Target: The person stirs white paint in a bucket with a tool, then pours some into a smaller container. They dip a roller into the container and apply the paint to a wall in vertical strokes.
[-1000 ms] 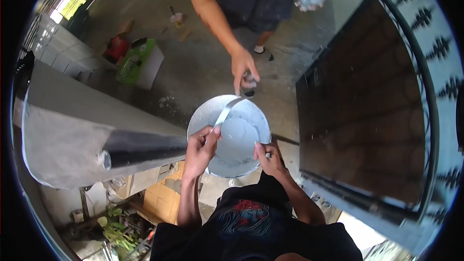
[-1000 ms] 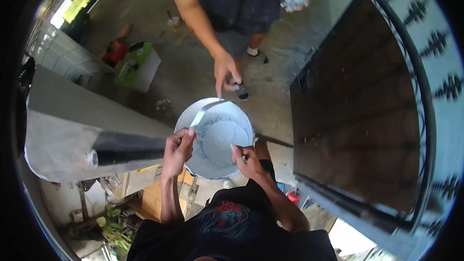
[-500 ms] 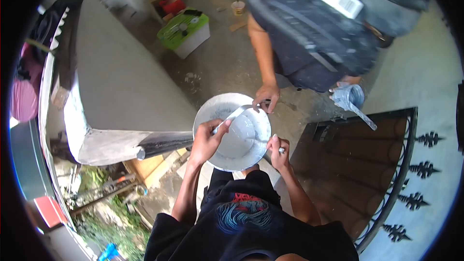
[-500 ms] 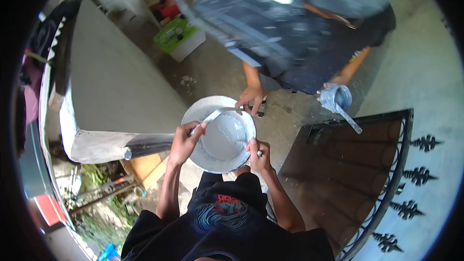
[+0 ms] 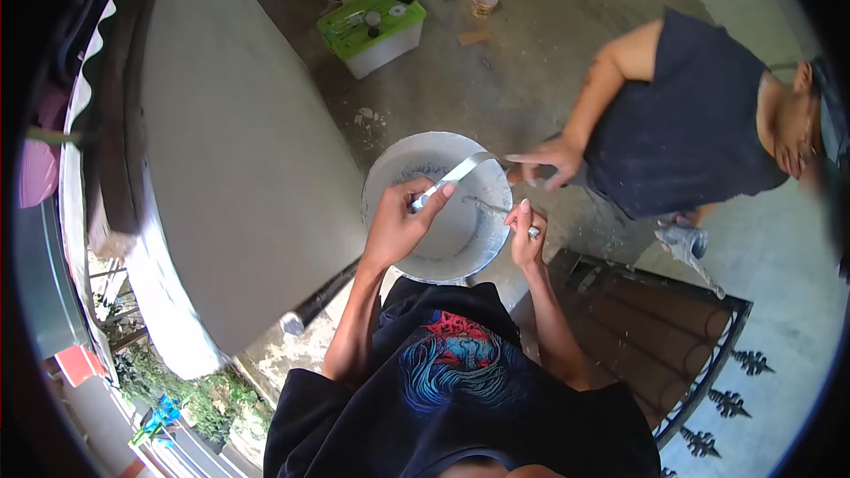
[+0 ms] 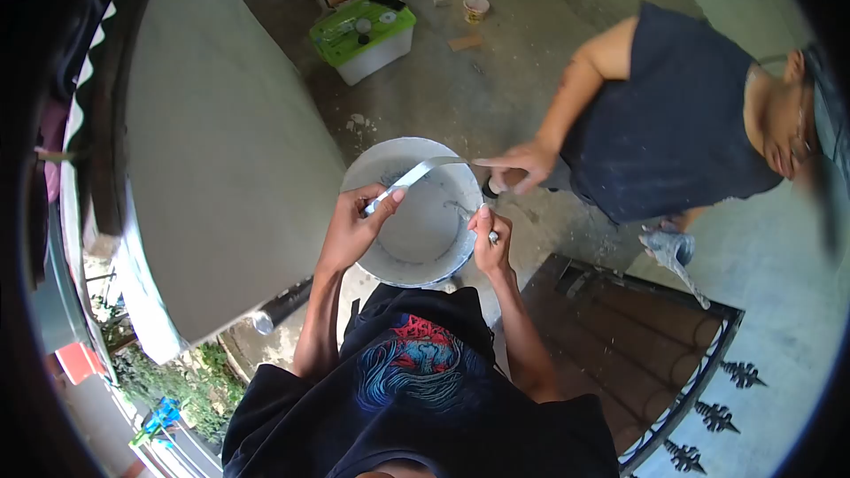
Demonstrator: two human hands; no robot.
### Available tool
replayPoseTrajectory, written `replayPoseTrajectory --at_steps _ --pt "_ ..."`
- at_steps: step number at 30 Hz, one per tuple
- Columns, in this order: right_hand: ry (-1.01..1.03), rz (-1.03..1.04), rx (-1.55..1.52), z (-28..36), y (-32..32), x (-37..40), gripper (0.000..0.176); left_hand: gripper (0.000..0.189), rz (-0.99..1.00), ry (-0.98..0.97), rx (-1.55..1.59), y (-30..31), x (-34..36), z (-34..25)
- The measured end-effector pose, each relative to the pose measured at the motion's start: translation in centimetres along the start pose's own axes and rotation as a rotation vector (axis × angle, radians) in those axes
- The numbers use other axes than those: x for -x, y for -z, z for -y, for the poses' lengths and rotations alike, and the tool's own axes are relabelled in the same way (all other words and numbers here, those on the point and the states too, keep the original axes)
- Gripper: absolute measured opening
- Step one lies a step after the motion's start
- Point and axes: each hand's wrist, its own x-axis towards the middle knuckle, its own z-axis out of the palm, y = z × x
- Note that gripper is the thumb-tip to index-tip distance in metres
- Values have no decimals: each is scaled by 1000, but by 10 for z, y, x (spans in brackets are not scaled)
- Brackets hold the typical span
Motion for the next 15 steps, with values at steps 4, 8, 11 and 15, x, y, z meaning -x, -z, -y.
replayPoseTrajectory --at_steps 4,8,11,15 --pt "-41 40 20 -4 -24 -42 51 38 -33 52 2 16 -33 -13" --pt "-43 90 1 3 -43 -80 56 40 -155 -4 24 27 -64 -12" --pt "-60 95 -85 3 -44 -115 59 41 -236 -36 68 33 -91 -12" --pt "-16 -8 -494 15 -53 -171 57 40 -357 -72 36 50 -135 -24"
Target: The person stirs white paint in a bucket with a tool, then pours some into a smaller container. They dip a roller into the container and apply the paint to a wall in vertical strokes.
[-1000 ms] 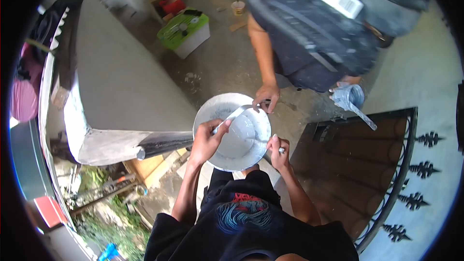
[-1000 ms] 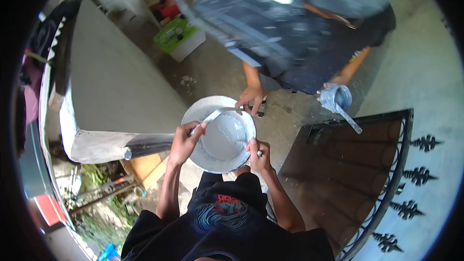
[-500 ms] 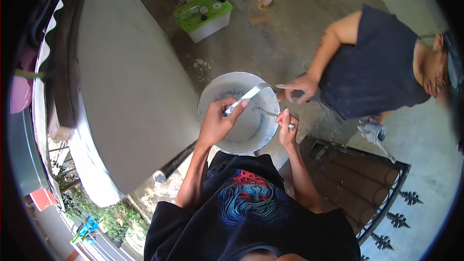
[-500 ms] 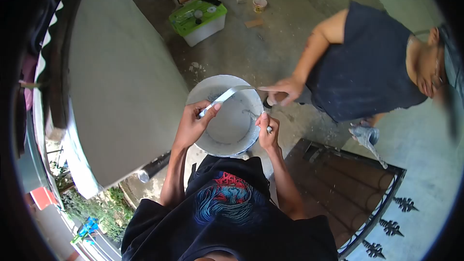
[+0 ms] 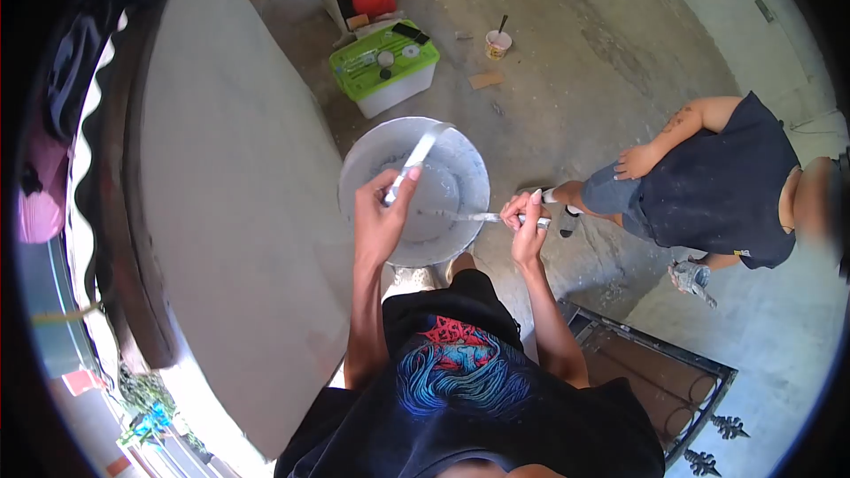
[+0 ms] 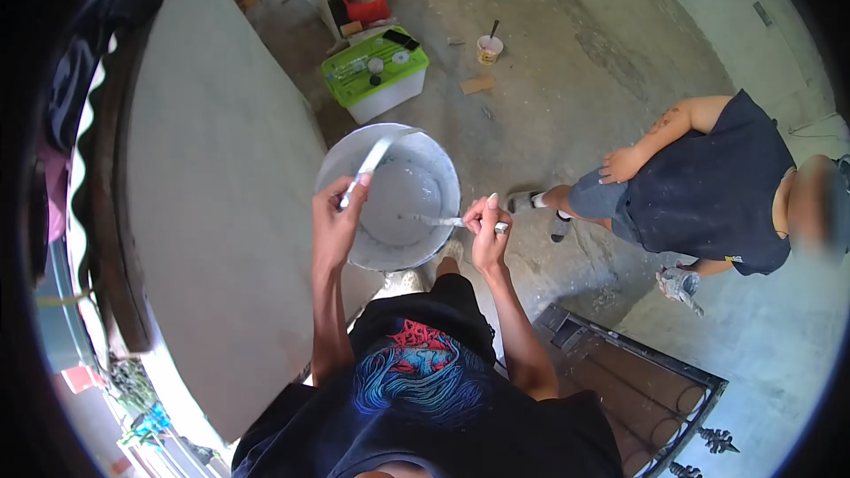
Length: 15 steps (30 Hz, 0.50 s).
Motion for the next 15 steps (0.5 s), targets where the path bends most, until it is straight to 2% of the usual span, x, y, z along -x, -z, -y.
replayPoseTrajectory --at_steps 2,6,11,13,15 --pt "84 32 29 -3 -5 -26 57 40 -59 65 4 -3 -26 -10" --pt "184 79 45 -18 2 -90 56 41 -116 58 -6 -28 -91 -8" --pt "127 135 -33 -50 21 -189 56 41 -172 23 -68 -60 -192 -6" --pt "57 192 -35 -50 46 -239 56 39 -203 82 -78 -91 -230 -13" --pt "40 166 -46 -50 65 -286 55 39 -209 58 -71 -114 -272 -20"
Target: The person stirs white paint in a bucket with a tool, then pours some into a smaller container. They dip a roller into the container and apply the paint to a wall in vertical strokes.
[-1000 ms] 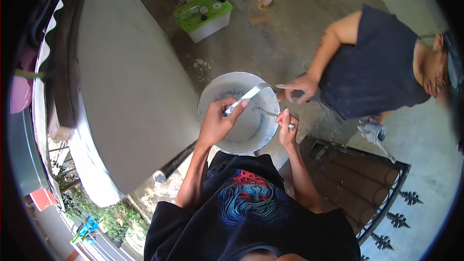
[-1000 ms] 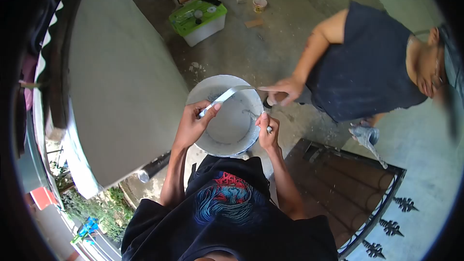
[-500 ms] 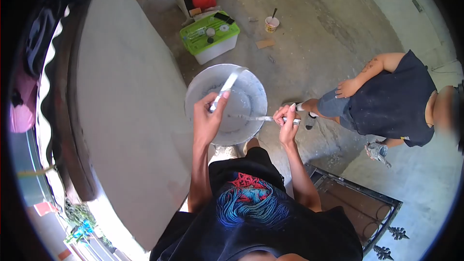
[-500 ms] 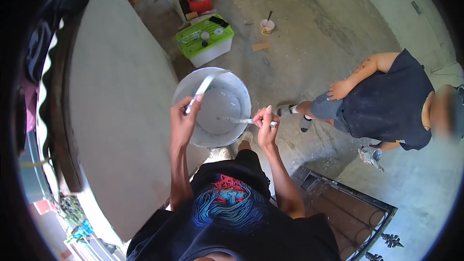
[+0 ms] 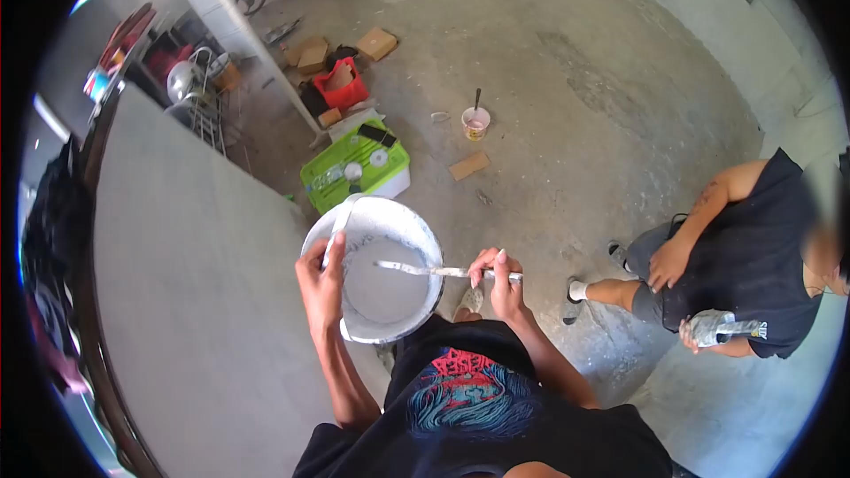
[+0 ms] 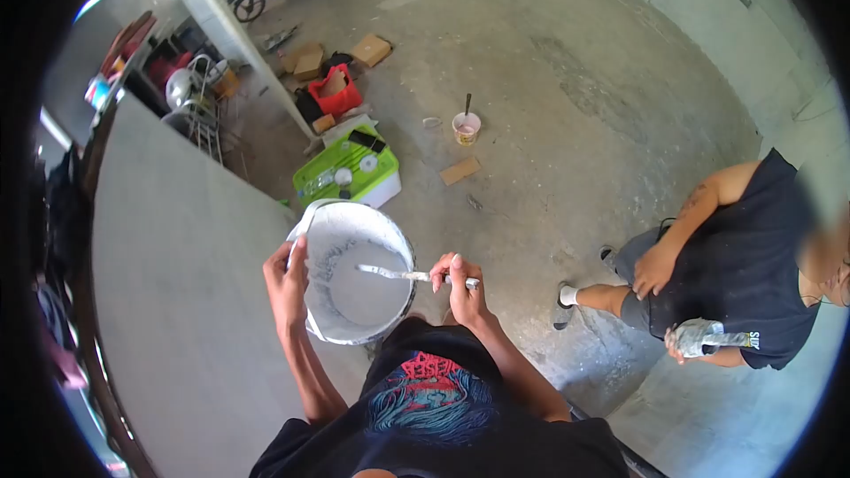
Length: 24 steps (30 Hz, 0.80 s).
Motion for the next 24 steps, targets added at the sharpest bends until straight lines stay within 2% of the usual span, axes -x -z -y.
replayPoseTrajectory --at_steps 2,6,8,12,15,16,17,18,19,21,22,24 --pt "-21 46 43 5 -4 -33 55 38 -13 12 124 1 -35 2" --pt "59 44 93 30 39 -124 55 36 7 68 167 -63 -106 -51" --pt "206 -29 161 33 49 -157 54 35 55 54 180 -87 -134 -70" --pt "238 -155 232 42 88 -239 54 30 204 12 284 -160 -213 -99" --pt "280 -246 424 50 100 -294 53 35 241 -1 288 -192 -278 -106" --pt "277 -301 588 54 104 -316 51 34 268 -6 314 -205 -301 -109" --pt "265 -356 748 57 109 -339 50 34 284 -12 322 -226 -324 -114" --pt "238 -364 886 60 118 -358 40 32 295 -27 320 -246 -347 -120" --pt "237 -382 888 64 124 -377 40 31 308 -47 315 -267 -370 -128" --pt "-259 -352 585 70 135 -414 41 31 346 -56 328 -305 -418 -142" --pt "-208 -395 503 56 137 -417 34 31 341 -66 335 -313 -428 -143" --pt "-199 -391 487 35 161 -455 32 31 329 -60 335 -349 -469 -148"
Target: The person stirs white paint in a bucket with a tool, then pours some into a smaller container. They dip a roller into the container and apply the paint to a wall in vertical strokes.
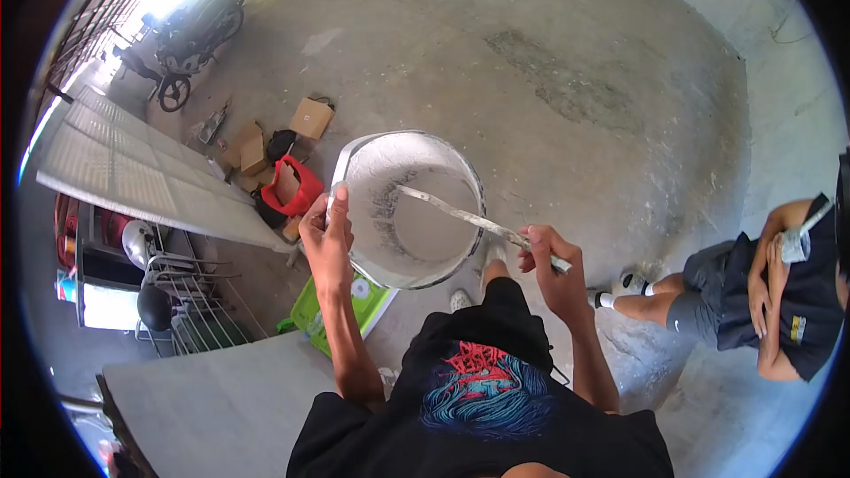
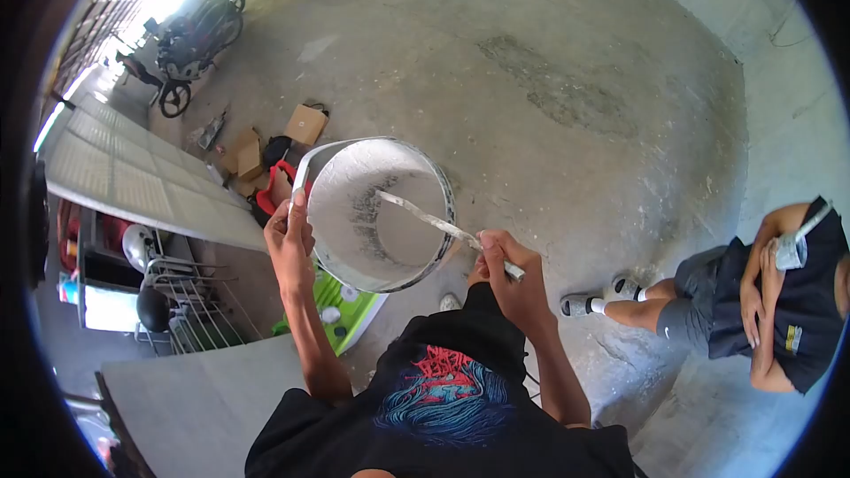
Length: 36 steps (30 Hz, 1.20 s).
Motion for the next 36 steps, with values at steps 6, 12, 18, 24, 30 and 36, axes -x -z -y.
replayPoseTrajectory --at_steps 6,12,18,24,30,36 --pt "-113 56 -257 -59 -28 -138 23 34 -120 -28 -85 -33 -145 29" --pt "-147 196 -143 -88 -61 -280 23 36 -201 61 -162 -51 -262 75" --pt "-214 238 -226 -180 -134 -381 25 34 -203 167 -208 -59 -362 146" --pt "-321 146 -265 -284 -229 -428 26 32 -17 284 -223 -36 -459 271" --pt "-297 64 -64 -389 -292 -464 25 39 80 387 -328 -19 -531 418" --pt "-338 65 96 -450 -330 -514 26 49 170 333 -575 3 -584 516"
